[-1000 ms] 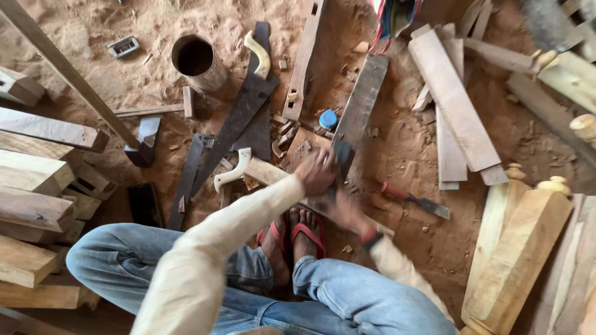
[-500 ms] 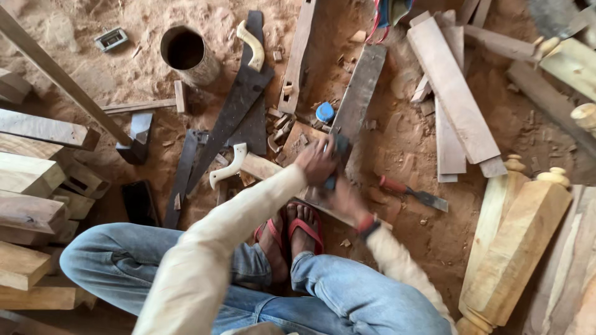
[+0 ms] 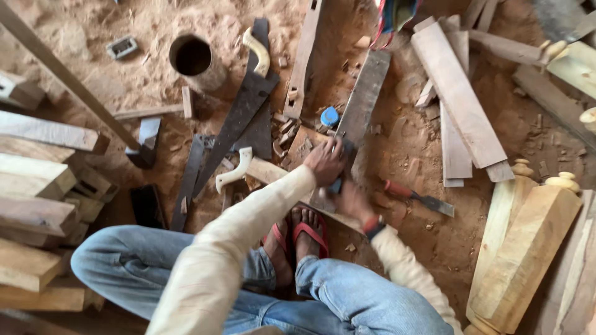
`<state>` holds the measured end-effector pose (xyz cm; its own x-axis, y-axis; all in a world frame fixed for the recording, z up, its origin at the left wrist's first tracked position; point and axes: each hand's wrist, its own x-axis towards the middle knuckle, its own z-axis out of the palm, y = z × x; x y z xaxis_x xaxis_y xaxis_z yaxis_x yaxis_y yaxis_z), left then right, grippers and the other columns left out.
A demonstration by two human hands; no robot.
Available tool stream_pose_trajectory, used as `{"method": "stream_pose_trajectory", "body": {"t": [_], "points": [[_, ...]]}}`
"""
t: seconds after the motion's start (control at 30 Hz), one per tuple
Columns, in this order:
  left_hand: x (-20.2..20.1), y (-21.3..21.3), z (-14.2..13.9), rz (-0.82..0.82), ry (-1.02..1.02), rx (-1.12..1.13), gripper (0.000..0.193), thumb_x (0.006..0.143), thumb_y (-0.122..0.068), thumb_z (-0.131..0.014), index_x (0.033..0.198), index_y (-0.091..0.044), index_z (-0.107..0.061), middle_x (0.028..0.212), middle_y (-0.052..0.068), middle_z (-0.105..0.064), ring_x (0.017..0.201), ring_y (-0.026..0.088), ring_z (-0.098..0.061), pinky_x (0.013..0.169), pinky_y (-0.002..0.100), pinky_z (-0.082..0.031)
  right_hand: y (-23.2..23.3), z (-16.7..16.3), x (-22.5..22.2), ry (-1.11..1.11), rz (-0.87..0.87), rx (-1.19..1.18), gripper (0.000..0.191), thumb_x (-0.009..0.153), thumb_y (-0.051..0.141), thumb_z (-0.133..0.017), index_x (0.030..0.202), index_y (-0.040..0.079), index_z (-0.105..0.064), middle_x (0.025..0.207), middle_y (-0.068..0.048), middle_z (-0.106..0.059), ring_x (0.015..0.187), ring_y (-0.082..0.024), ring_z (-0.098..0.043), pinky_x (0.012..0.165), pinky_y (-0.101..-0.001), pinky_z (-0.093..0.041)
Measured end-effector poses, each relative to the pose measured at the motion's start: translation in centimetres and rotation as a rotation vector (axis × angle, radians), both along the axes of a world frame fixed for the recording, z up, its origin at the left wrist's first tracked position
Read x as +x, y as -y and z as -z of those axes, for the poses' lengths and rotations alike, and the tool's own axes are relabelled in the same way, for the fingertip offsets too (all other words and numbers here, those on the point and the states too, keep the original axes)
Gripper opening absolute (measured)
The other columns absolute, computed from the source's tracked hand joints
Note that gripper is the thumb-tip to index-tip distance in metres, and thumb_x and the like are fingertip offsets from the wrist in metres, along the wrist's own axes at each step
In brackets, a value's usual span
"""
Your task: The person sharpens a small metal tool on a grinding stone, repeatedly rubbing the tool's edge against the stone. They pause to inspect the tool and briefly handle a smartphone before resuming sharpening.
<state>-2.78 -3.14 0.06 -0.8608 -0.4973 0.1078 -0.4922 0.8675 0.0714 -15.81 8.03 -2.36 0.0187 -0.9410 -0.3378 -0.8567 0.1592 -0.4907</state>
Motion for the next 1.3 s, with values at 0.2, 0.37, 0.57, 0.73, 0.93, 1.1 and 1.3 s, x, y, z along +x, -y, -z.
{"method": "stream_pose_trajectory", "body": {"t": [0.2,0.37,0.57,0.73,0.93,1.1,1.3], "points": [[2.9,-3.2,1.1,0.123,-0.023,-0.1,0.05,0.08,-0.035,-0.059,0.111,0.002,-0.073,0.122,0.035,-0.058,0.115,0.049,-0.054,0.095,0.054,-0.049,-4.8,-1.2,2.1,0.34,0.007,-0.196,0.117,0.076,0.038,-0.076,0.159,-0.008,-0.007,0.141,-0.036,-0.052,0.101,-0.037,-0.07,0.075,-0.0464,-0.062],[-1.8,3.3,0.5,0.013,0.019,-0.089,0.043,0.085,-0.028,-0.059,0.113,0.0,-0.073,0.133,0.032,-0.056,0.124,0.043,-0.051,0.104,0.046,-0.047,4.3,0.6,-2.4,0.067,0.014,-0.111,0.101,0.082,0.049,-0.081,0.16,0.011,-0.028,0.134,-0.024,-0.065,0.104,-0.043,-0.07,0.081,-0.0513,-0.059],[1.2,-1.0,0.6,0.089,0.009,-0.012,0.043,0.085,-0.028,-0.056,0.117,-0.003,-0.07,0.138,0.036,-0.05,0.124,0.049,-0.05,0.098,0.051,-0.048,-2.1,-1.0,0.3,0.125,-0.005,-0.006,0.104,0.085,0.049,-0.074,0.161,0.007,-0.018,0.141,-0.025,-0.057,0.107,-0.039,-0.07,0.085,-0.0501,-0.059],[2.7,-2.7,2.1,0.173,0.005,-0.045,0.045,0.095,-0.027,-0.053,0.125,0.002,-0.069,0.137,0.034,-0.053,0.124,0.048,-0.052,0.101,0.051,-0.048,-5.0,0.3,1.9,-0.007,-0.007,0.073,0.117,0.077,0.055,-0.078,0.16,0.002,-0.016,0.147,-0.03,-0.043,0.101,-0.042,-0.069,0.079,-0.0485,-0.06],[-2.6,3.7,0.6,0.006,0.061,0.066,0.044,0.083,-0.024,-0.059,0.118,0.001,-0.07,0.139,0.03,-0.054,0.127,0.043,-0.052,0.108,0.045,-0.046,3.2,2.1,-2.7,0.043,-0.037,-0.268,0.109,0.08,0.062,-0.072,0.16,0.003,-0.027,0.151,-0.028,-0.045,0.113,-0.044,-0.066,0.08,-0.0496,-0.059],[1.2,-1.4,0.6,0.135,0.02,-0.077,0.047,0.082,-0.028,-0.06,0.117,0.002,-0.069,0.133,0.034,-0.054,0.121,0.046,-0.053,0.104,0.052,-0.045,-3.9,0.8,0.6,0.052,-0.022,0.002,0.108,0.086,0.068,-0.055,0.163,0.007,-0.012,0.168,-0.026,-0.027,0.109,-0.039,-0.068,0.075,-0.0479,-0.061],[0.5,-0.6,2.8,0.146,-0.122,-0.178,0.046,0.089,-0.029,-0.058,0.119,0.004,-0.069,0.133,0.035,-0.053,0.12,0.049,-0.052,0.102,0.057,-0.044,-3.0,2.8,0.7,-0.44,-0.356,-0.415,0.072,0.094,0.073,-0.057,0.153,0.039,-0.033,0.161,-0.022,-0.038,0.113,-0.029,-0.069,0.079,-0.0434,-0.061]]}}
